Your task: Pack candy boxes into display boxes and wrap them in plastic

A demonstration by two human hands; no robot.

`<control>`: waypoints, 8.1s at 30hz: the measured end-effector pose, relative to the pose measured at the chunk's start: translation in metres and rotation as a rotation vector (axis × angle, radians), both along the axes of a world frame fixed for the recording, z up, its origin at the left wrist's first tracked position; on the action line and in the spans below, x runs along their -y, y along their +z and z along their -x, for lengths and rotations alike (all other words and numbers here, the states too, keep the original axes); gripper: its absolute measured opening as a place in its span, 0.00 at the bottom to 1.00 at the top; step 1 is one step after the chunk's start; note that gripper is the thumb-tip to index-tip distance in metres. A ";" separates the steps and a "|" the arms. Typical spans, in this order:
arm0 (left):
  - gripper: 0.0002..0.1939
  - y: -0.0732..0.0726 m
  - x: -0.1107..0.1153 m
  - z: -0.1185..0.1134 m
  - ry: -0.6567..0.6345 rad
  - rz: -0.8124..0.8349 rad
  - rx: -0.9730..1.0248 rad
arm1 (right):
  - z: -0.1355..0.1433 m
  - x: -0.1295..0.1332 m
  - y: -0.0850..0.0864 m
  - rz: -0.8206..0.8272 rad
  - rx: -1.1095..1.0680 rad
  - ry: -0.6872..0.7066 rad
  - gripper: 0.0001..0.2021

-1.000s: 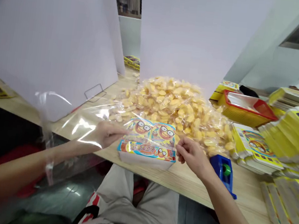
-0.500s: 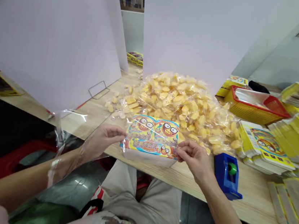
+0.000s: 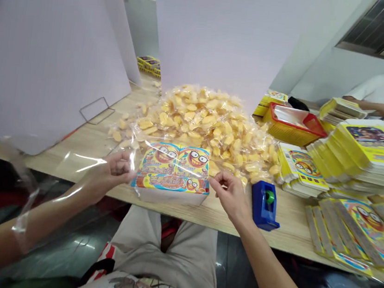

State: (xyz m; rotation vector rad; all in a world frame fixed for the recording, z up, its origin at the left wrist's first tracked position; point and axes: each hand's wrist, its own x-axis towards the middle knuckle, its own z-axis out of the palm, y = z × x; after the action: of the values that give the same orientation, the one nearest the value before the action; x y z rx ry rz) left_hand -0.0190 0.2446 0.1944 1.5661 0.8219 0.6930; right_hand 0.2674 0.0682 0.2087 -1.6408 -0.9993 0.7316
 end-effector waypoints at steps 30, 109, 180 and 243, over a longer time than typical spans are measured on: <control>0.22 0.015 0.008 0.000 -0.084 0.105 -0.042 | 0.054 0.012 0.032 -0.125 1.026 0.180 0.07; 0.16 0.016 0.009 -0.004 -0.134 -0.209 -0.261 | 0.003 -0.005 -0.014 -0.032 -0.233 -0.026 0.20; 0.27 -0.010 0.006 -0.005 -0.097 -0.124 -0.292 | -0.004 0.004 -0.029 -0.001 -0.319 0.024 0.15; 0.18 0.005 -0.013 -0.004 -0.295 -0.214 -0.251 | -0.004 -0.010 -0.019 0.046 -0.079 0.100 0.16</control>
State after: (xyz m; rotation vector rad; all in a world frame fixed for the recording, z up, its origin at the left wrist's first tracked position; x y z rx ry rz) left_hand -0.0145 0.2579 0.1993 1.9486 0.6930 0.3837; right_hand 0.2718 0.0782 0.1895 -1.5974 -1.0202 0.8857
